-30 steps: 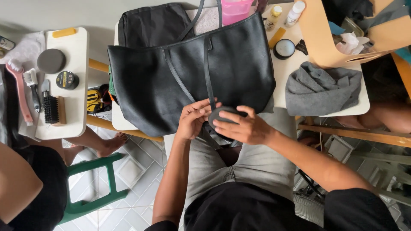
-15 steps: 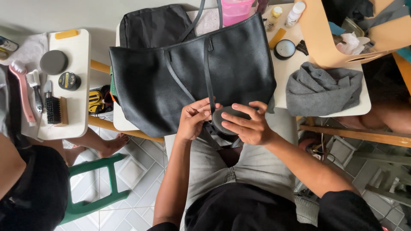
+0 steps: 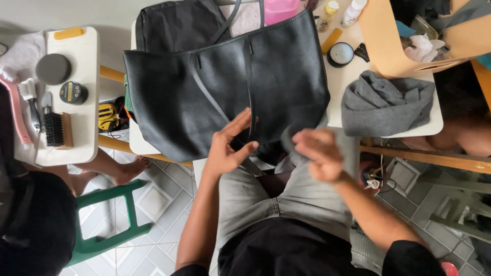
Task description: Polishing a black leather tote bag using a circular sponge applicator.
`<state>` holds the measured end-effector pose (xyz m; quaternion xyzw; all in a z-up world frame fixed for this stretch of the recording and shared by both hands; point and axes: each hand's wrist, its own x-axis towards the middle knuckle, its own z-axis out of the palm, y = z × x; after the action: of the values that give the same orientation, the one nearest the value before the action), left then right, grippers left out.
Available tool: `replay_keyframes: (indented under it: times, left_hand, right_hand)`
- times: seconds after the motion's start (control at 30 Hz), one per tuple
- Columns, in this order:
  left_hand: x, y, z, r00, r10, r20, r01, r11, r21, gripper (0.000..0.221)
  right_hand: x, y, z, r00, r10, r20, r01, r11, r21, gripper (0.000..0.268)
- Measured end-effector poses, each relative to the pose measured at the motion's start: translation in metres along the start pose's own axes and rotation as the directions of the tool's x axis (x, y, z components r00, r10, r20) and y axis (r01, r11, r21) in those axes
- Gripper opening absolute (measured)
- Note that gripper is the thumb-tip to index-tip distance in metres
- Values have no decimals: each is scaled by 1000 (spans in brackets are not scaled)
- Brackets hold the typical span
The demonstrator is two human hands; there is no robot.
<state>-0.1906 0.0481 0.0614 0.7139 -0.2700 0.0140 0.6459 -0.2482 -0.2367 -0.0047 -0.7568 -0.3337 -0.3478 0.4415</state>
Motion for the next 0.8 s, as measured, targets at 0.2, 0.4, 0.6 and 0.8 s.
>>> replay_keyframes:
  times: [0.2,0.4,0.6,0.8]
  left_hand:
    - [7,4,-32,967,67,244,-205,774,599,85]
    - [0,-9,-52,934,118,337,-324,675,663,14]
    - [9,32,-35,983,-170,72,159,977,140,21]
    - [26,-62,-3,909,-389,-149,156,649,-744,34]
  right_hand:
    - [102,68,-91,992,-111,-68,67,884,-462,26]
    - [97,131,-95,929,215,301,146,535,-832,46]
    - [113,91,-91,996,87,-13,-81,842,-534,31]
    - [122,19,-57,988,81,-128,-100,984,-150,33]
